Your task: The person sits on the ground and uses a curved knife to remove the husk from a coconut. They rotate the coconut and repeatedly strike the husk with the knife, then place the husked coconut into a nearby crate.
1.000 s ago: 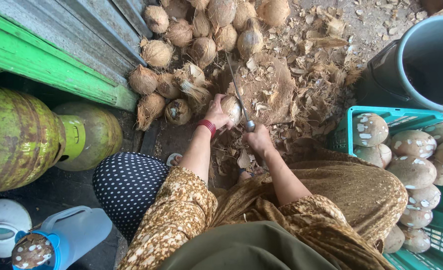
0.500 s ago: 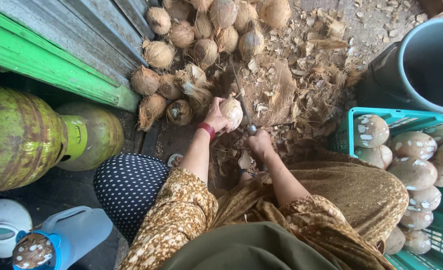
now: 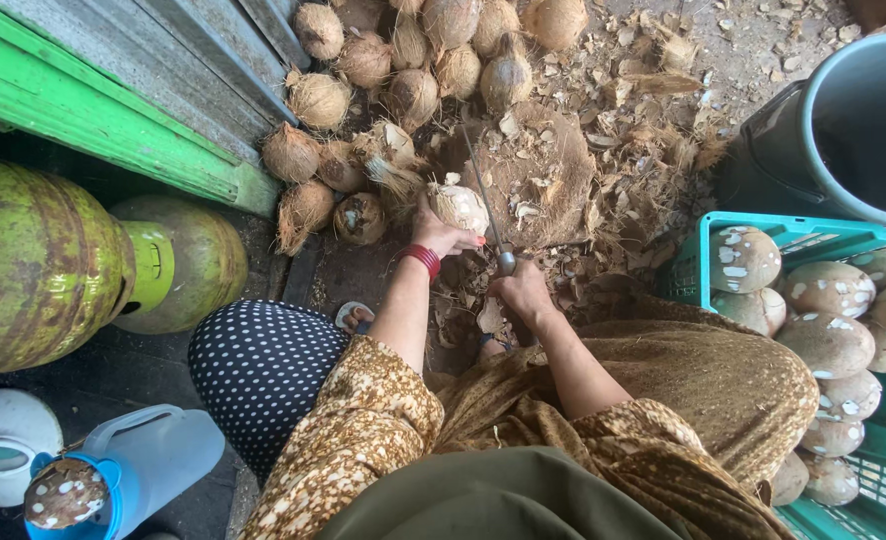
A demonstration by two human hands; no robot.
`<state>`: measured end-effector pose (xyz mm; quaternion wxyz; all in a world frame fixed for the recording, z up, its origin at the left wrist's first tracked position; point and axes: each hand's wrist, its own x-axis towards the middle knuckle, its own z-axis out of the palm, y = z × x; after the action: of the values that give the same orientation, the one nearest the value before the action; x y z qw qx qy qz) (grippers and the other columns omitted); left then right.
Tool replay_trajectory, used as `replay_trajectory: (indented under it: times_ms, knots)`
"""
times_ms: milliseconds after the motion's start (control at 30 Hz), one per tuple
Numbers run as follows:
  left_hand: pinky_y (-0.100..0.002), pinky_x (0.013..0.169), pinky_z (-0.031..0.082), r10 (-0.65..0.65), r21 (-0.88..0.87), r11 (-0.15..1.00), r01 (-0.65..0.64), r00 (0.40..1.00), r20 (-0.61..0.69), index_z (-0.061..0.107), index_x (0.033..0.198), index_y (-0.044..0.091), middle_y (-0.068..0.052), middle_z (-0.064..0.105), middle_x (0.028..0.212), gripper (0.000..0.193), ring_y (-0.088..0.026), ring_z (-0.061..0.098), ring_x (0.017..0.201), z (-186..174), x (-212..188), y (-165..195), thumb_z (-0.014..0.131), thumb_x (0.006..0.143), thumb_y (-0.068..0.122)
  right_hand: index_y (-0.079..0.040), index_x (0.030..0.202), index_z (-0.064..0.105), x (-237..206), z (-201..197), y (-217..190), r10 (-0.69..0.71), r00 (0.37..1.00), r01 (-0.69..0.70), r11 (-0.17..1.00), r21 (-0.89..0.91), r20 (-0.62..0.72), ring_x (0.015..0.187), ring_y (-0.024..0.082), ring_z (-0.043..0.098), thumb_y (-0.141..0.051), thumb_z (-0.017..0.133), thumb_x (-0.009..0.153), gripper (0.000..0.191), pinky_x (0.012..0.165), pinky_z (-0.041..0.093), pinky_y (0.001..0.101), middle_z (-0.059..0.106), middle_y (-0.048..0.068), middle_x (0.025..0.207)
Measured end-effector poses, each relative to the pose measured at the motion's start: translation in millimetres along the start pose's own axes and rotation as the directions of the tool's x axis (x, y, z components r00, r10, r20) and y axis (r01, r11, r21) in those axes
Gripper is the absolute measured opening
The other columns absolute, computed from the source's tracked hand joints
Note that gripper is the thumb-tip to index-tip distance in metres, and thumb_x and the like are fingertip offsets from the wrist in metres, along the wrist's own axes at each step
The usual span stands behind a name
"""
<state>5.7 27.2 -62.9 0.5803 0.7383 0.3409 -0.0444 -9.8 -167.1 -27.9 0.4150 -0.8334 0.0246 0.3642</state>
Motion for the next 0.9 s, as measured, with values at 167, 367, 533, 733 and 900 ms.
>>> replay_trajectory:
  times_ms: [167, 367, 533, 733, 900]
  knots:
    - [-0.046, 0.103, 0.052, -0.156, 0.02, 0.987, 0.157, 0.987, -0.032, 0.007, 0.158, 0.015, -0.028, 0.031, 0.151, 0.147, -0.041, 0.054, 0.125, 10.3, -3.1, -4.9, 0.097, 0.042, 0.006, 0.002, 0.112, 0.061, -1.4, 4.0, -7.7, -0.25, 0.961, 0.207, 0.934, -0.291, -0.12, 0.061, 0.024, 0.067, -0.008, 0.068, 0.085, 0.029, 0.059, 0.059, 0.0383, 0.071, 0.015, 0.08]
    - [-0.039, 0.118, 0.046, -0.056, 0.167, 0.984, 0.061, 0.998, -0.036, 0.025, 0.158, 0.02, -0.026, 0.033, 0.155, 0.133, -0.041, 0.048, 0.138, 16.4, -11.5, 8.9, 0.095, 0.045, 0.007, 0.002, 0.118, 0.067, 13.7, 11.3, -2.1, 0.017, 0.995, -0.01, 0.997, 0.073, -0.1, 0.065, 0.019, 0.068, -0.002, 0.069, 0.075, 0.043, 0.064, 0.058, 0.038, 0.073, 0.013, 0.084]
    - [-0.041, 0.117, 0.041, -0.097, 0.176, 0.979, 0.1, 0.995, -0.027, 0.008, 0.158, 0.017, -0.027, 0.023, 0.155, 0.145, -0.042, 0.04, 0.141, 10.8, -14.8, 21.3, 0.099, 0.046, 0.005, 0.0, 0.126, 0.059, 7.2, 5.0, 0.8, -0.122, 0.984, 0.118, 0.992, -0.037, -0.132, 0.071, 0.022, 0.068, -0.002, 0.07, 0.073, 0.055, 0.068, 0.057, 0.0369, 0.071, 0.015, 0.089]
    - [-0.044, 0.092, 0.058, 0.006, 0.108, 0.994, -0.007, 1.0, 0.013, 0.012, 0.157, 0.018, -0.027, 0.037, 0.139, 0.137, -0.043, 0.061, 0.115, 7.1, -11.6, 25.6, 0.096, 0.05, -0.001, -0.006, 0.127, 0.061, -16.9, -14.0, -37.4, 0.012, 0.999, -0.013, 1.0, 0.02, 0.034, 0.072, 0.025, 0.068, -0.004, 0.068, 0.074, 0.054, 0.063, 0.057, 0.0372, 0.07, 0.015, 0.09]
    - [-0.036, 0.061, 0.066, -0.113, 0.02, 0.994, 0.112, 0.987, 0.112, 0.013, 0.155, 0.017, -0.029, 0.038, 0.143, 0.122, -0.037, 0.074, 0.091, 11.7, -3.3, 19.3, 0.084, 0.058, -0.004, 0.003, 0.117, 0.06, -28.9, -29.5, -36.1, -0.247, 0.957, 0.235, 0.968, -0.089, -0.151, 0.067, 0.026, 0.071, -0.007, 0.07, 0.078, 0.042, 0.062, 0.06, 0.037, 0.07, 0.016, 0.085]
